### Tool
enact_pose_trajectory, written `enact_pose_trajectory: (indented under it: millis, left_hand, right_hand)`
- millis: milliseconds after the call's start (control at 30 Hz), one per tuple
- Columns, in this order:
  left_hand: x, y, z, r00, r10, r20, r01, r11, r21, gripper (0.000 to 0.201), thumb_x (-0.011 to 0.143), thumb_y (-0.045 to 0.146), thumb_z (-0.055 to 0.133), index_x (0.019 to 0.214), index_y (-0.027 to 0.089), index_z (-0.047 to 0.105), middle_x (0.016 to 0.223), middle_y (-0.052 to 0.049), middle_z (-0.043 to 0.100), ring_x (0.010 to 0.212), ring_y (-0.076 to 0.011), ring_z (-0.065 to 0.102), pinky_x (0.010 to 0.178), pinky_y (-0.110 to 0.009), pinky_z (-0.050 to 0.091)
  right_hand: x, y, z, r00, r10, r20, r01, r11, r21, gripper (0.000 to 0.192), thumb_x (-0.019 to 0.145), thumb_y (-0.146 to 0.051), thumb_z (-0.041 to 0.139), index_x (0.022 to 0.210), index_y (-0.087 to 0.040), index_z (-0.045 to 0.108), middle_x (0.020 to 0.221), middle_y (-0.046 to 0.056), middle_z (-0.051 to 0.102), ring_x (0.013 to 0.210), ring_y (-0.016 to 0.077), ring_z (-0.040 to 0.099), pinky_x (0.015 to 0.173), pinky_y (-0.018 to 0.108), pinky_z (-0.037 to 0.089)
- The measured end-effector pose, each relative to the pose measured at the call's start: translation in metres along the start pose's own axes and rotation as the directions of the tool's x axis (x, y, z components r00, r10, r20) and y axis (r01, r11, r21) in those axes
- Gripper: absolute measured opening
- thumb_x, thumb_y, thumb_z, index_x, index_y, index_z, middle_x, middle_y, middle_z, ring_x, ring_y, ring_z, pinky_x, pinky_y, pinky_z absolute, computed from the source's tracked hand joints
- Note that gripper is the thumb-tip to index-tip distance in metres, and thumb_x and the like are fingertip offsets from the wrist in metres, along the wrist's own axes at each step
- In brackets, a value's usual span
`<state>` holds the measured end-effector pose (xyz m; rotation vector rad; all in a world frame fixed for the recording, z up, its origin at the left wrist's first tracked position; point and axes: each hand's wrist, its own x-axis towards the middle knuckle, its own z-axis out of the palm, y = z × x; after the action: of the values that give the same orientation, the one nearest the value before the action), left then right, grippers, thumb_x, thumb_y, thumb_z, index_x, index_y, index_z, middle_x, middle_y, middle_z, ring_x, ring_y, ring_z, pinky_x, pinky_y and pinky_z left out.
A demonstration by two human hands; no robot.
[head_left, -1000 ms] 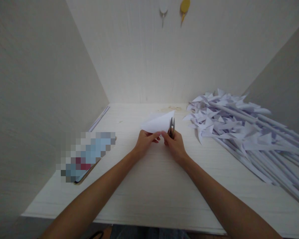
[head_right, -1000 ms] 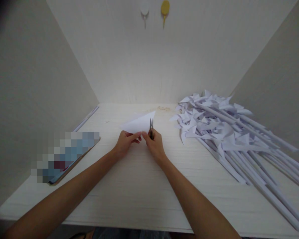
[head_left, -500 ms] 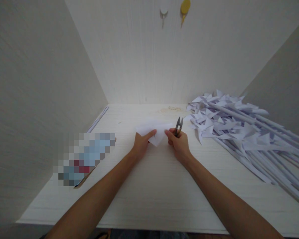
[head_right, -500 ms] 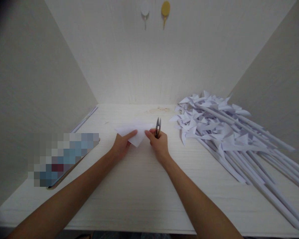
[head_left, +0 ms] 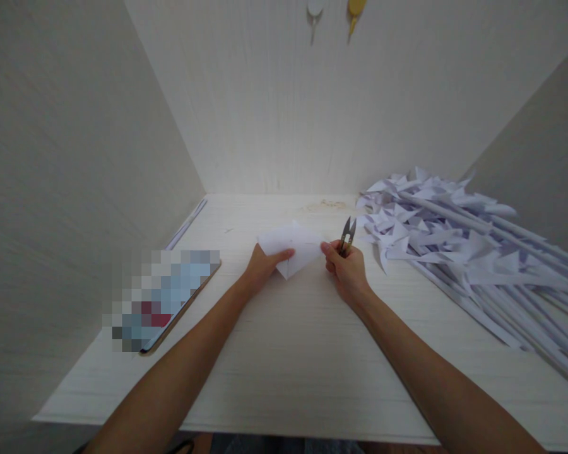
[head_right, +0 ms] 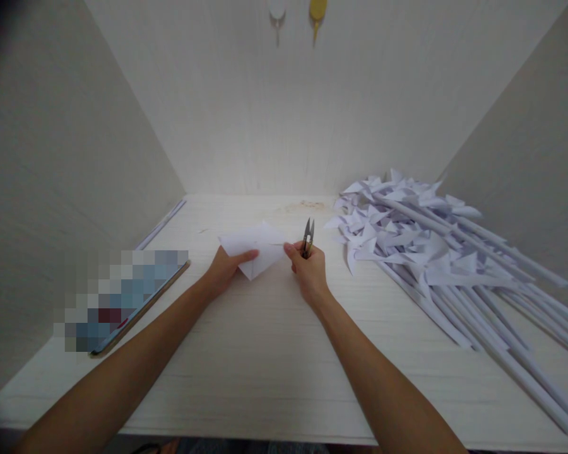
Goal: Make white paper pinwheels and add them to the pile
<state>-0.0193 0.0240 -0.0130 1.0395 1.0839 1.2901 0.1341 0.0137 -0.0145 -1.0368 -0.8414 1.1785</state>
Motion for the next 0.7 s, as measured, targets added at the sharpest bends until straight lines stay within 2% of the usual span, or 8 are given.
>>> enact_pose_trajectory:
  millis: [100,200,367,467,533,700]
  left_hand:
    - [0.001,0.0,-0.002,1.0,-0.004,0.01,0.004,1.0,0.01,0.037,0.049,0.02,0.076,0.083,0.014,0.065,0.096,-0.011,0.068,0.087,-0.0243,0.062,0.082,-0.038,0.048]
    - [0.002,-0.001,-0.005,1.0,0.011,-0.025,-0.011,1.0,-0.01,0.036,0.047,0.018,0.077,0.08,0.014,0.065,0.091,-0.01,0.069,0.082,-0.0228,0.063,0.079,-0.037,0.049]
    - [0.008,0.009,-0.015,0.991,-0.011,-0.134,-0.022,0.97,-0.242,0.027,0.051,0.013,0.073,0.076,0.013,0.064,0.08,-0.007,0.069,0.077,-0.0184,0.063,0.072,-0.029,0.05]
    - [0.012,0.019,-0.021,0.98,-0.075,-0.187,-0.01,0.91,-0.414,0.016,0.059,0.008,0.067,0.074,0.013,0.062,0.075,-0.004,0.068,0.078,-0.0157,0.063,0.072,-0.024,0.051]
    - [0.013,0.025,-0.024,0.969,-0.136,-0.208,0.017,0.872,-0.489,0.007,0.065,0.008,0.061,0.069,0.014,0.061,0.069,-0.002,0.066,0.074,-0.0136,0.063,0.068,-0.022,0.051]
    - [0.012,0.029,-0.029,0.964,-0.163,-0.21,0.019,0.831,-0.556,0.01,0.073,0.009,0.055,0.068,0.015,0.06,0.067,-0.001,0.066,0.069,-0.0105,0.063,0.064,-0.018,0.051]
  right_hand:
    - [-0.001,-0.001,0.001,1.0,-0.002,0.002,0.002,0.999,0.034,0.032,0.051,-0.034,0.074,0.054,-0.018,0.047,0.038,-0.012,0.032,0.033,0.0017,0.026,0.035,0.02,0.016]
    - [0.0,-0.002,-0.001,1.0,-0.021,0.008,0.021,0.997,0.072,0.033,0.051,-0.035,0.074,0.053,-0.018,0.046,0.039,-0.011,0.031,0.034,0.0015,0.024,0.035,0.02,0.015]
    - [0.007,-0.006,-0.009,0.996,-0.05,-0.067,0.057,0.992,0.113,0.037,0.05,-0.039,0.073,0.057,-0.019,0.042,0.045,-0.011,0.034,0.035,0.0014,0.021,0.035,0.02,0.013]
    - [0.009,-0.008,-0.013,0.999,-0.026,-0.025,0.027,0.999,0.041,0.037,0.057,-0.048,0.067,0.064,-0.021,0.043,0.044,-0.012,0.027,0.035,0.0033,0.02,0.035,0.02,0.012]
    - [0.009,-0.007,-0.016,1.0,-0.015,0.013,0.015,0.999,-0.046,0.037,0.063,-0.055,0.059,0.071,-0.022,0.044,0.046,-0.011,0.031,0.036,0.0047,0.022,0.035,0.02,0.012]
    - [0.009,0.001,-0.021,0.989,-0.116,0.087,0.138,0.938,-0.317,0.03,0.072,-0.05,0.051,0.075,-0.022,0.044,0.057,-0.007,0.042,0.044,0.0071,0.032,0.039,0.021,0.018]
